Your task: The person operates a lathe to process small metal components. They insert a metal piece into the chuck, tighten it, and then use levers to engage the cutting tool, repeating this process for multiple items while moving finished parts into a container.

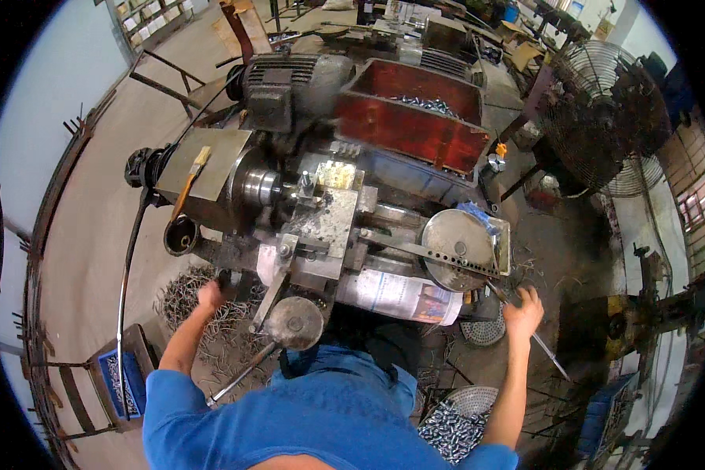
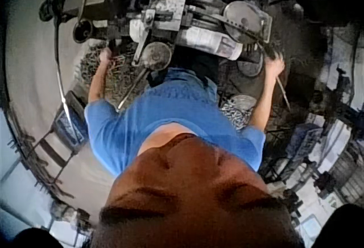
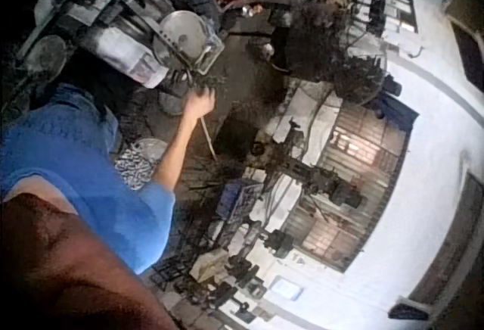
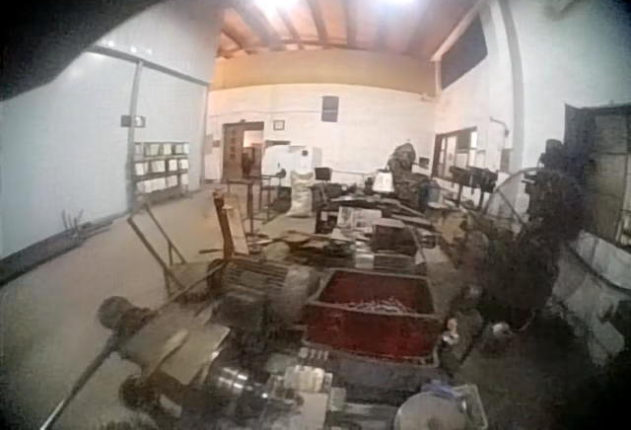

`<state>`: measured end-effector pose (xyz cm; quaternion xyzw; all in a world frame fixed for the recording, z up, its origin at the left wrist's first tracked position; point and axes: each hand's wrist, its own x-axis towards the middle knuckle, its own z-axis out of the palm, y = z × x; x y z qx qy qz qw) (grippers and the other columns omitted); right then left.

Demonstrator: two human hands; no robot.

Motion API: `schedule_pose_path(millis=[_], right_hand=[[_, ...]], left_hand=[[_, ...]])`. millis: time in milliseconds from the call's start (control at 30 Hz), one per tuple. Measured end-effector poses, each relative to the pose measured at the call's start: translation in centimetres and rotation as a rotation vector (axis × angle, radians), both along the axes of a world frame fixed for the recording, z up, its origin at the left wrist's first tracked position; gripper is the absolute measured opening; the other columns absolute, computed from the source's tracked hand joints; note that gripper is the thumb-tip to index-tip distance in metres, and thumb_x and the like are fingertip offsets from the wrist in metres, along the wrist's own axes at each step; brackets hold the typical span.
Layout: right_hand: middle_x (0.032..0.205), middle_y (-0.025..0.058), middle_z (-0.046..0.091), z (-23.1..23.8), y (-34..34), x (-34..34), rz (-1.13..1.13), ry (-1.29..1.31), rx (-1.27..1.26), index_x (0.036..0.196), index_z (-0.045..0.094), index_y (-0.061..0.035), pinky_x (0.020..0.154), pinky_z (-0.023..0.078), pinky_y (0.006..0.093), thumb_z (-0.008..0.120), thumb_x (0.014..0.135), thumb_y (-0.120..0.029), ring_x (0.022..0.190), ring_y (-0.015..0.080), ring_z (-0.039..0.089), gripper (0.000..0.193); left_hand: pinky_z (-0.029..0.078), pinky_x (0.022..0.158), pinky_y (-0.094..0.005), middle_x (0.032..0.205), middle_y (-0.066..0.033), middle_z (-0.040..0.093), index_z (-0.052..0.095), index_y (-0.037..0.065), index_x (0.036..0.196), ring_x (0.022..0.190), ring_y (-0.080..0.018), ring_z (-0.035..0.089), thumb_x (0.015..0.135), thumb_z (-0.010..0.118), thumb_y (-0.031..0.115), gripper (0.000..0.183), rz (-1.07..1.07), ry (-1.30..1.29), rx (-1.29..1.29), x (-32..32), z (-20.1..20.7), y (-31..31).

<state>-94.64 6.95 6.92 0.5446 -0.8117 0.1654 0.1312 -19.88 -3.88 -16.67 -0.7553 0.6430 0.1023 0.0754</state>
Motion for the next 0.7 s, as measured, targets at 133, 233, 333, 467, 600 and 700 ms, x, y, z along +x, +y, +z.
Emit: schedule_pose_path(millis=[133, 233, 333, 467, 600, 700], right_hand=[[0.113, 0.0198, 0.058, 6.7, -7.9, 9.1, 0.346, -0.386, -0.038, 0.102, 0.063, 0.0001, 0.093, 0.042, 0.0376, 0.063, 0.056, -0.014, 0.106, 0.0351, 0.053, 0.048], [0.106, 0.0159, 0.061, 10.1, -12.8, 18.1, 0.785, -0.300, -0.069, 0.100, 0.063, -0.0017, 0.087, 0.044, 0.0395, 0.063, 0.056, -0.014, 0.098, 0.0329, 0.056, 0.046], [0.096, 0.0129, 0.062, 10.8, -17.2, 27.8, 1.154, -0.167, -0.166, 0.092, 0.062, -0.0011, 0.083, 0.044, 0.0385, 0.062, 0.054, -0.018, 0.091, 0.0308, 0.056, 0.041], [0.089, 0.0119, 0.064, 10.2, -21.5, 37.7, 1.168, 0.283, 0.114, 0.074, 0.069, -0.0073, 0.093, 0.036, 0.0400, 0.061, 0.058, -0.022, 0.092, 0.0288, 0.055, 0.023], [0.086, 0.0120, 0.067, 9.5, -23.2, 41.3, 1.122, 0.341, 0.408, 0.079, 0.071, -0.0098, 0.105, 0.025, 0.0417, 0.059, 0.065, -0.020, 0.098, 0.0286, 0.056, 0.021], [0.087, 0.0115, 0.067, 9.1, -23.2, 42.2, 1.145, 0.278, 0.414, 0.080, 0.071, -0.0098, 0.106, 0.024, 0.0411, 0.060, 0.065, -0.021, 0.099, 0.0289, 0.056, 0.022]], left_hand=[[0.052, 0.071, -0.0420, 0.096, -0.0123, 0.065, 0.060, 0.008, 0.098, 0.087, -0.0308, 0.064, 0.075, 0.062, 0.044, 0.042, 0.012, -0.074, 0.098, 0.9, 2.2, 0.3], [0.051, 0.072, -0.0422, 0.094, -0.0139, 0.065, 0.061, 0.008, 0.096, 0.085, -0.0312, 0.064, 0.076, 0.061, 0.042, 0.040, 0.010, 0.009, 0.073, -0.6, 4.4, 0.5], [0.050, 0.073, -0.0431, 0.090, -0.0161, 0.065, 0.063, 0.008, 0.092, 0.085, -0.0318, 0.063, 0.076, 0.061, 0.041, 0.037, -0.129, 0.065, 0.026, 0.4, 11.0, 1.3], [0.049, 0.069, -0.0402, 0.086, -0.0173, 0.065, 0.063, 0.011, 0.106, 0.078, -0.0311, 0.064, 0.079, 0.058, 0.029, 0.032, 0.137, 0.293, -0.376, 4.7, 21.8, 2.2], [0.046, 0.053, -0.0405, 0.064, -0.0130, 0.062, 0.064, 0.011, 0.097, 0.058, -0.0299, 0.061, 0.086, 0.053, 0.030, 0.024, 0.251, -0.049, -0.793, 12.6, 27.6, 6.1], [0.048, 0.062, -0.0425, 0.074, -0.0162, 0.064, 0.063, 0.007, 0.095, 0.072, -0.0327, 0.063, 0.083, 0.053, 0.046, 0.041, 0.705, 0.215, -0.351, 16.1, 22.5, 10.1]])
